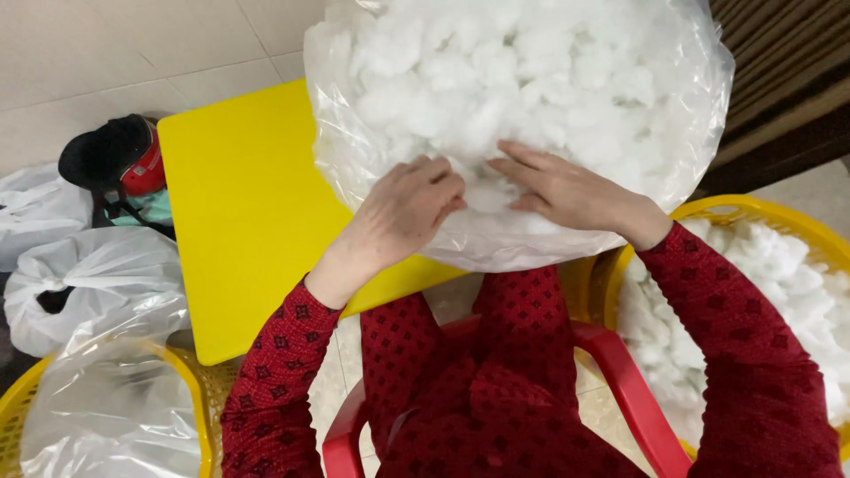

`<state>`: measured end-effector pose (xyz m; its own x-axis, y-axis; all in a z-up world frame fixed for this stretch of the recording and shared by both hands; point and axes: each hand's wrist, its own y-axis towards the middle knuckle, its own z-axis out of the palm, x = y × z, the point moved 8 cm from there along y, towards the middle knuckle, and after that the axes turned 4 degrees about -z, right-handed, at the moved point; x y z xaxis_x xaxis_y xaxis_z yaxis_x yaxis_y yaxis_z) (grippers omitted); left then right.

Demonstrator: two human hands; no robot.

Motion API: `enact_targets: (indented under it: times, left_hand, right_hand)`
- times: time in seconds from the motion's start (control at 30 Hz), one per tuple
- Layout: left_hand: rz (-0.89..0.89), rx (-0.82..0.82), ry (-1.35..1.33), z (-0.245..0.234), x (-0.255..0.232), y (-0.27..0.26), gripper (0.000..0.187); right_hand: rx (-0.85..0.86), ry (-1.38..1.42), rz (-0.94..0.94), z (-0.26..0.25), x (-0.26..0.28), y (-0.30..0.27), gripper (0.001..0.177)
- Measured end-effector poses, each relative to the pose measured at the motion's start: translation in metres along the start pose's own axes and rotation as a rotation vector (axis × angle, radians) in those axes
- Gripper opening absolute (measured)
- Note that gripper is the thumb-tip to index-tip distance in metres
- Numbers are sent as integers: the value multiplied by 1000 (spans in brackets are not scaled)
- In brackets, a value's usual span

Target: The person repeatedly pulls white synthetic stuffing from a large plastic bag and places it into a yellow basket. A brown teddy bear is briefly moved aside and then placed into the basket on top of the stuffing.

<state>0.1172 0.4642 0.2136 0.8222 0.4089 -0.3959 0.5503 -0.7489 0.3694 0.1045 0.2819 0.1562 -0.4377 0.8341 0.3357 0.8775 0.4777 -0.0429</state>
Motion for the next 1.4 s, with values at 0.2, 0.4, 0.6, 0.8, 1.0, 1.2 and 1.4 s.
enact_targets:
  times: [0.2, 0.4, 0.6, 0.8, 1.0, 1.2, 1.4]
  left_hand:
    - [105, 252, 142, 11, -21, -11, 30]
    - [77, 281, 15, 0, -19, -21, 22]
    - [25, -174, 119, -53, 13, 6, 24]
    - [-217, -430, 350, -84, 108, 73, 37]
    - [-156, 7, 170, 10, 76, 101, 108]
    - [-442, 498, 341, 95, 116, 99, 149]
    - [-433, 611, 280, 140, 132, 100, 135]
  right_hand:
    - [211, 189, -96, 11, 20, 2, 67]
    - [507, 72, 15, 48, 35, 18, 61]
    - [158, -79, -44, -47, 50, 0, 60]
    - [-204, -418, -117, -91, 62, 56, 96]
    - [166, -611, 73, -18, -11, 116, 106]
    - [309, -200, 327, 55, -105, 108, 115]
    - [526, -183, 247, 80, -114, 104, 90]
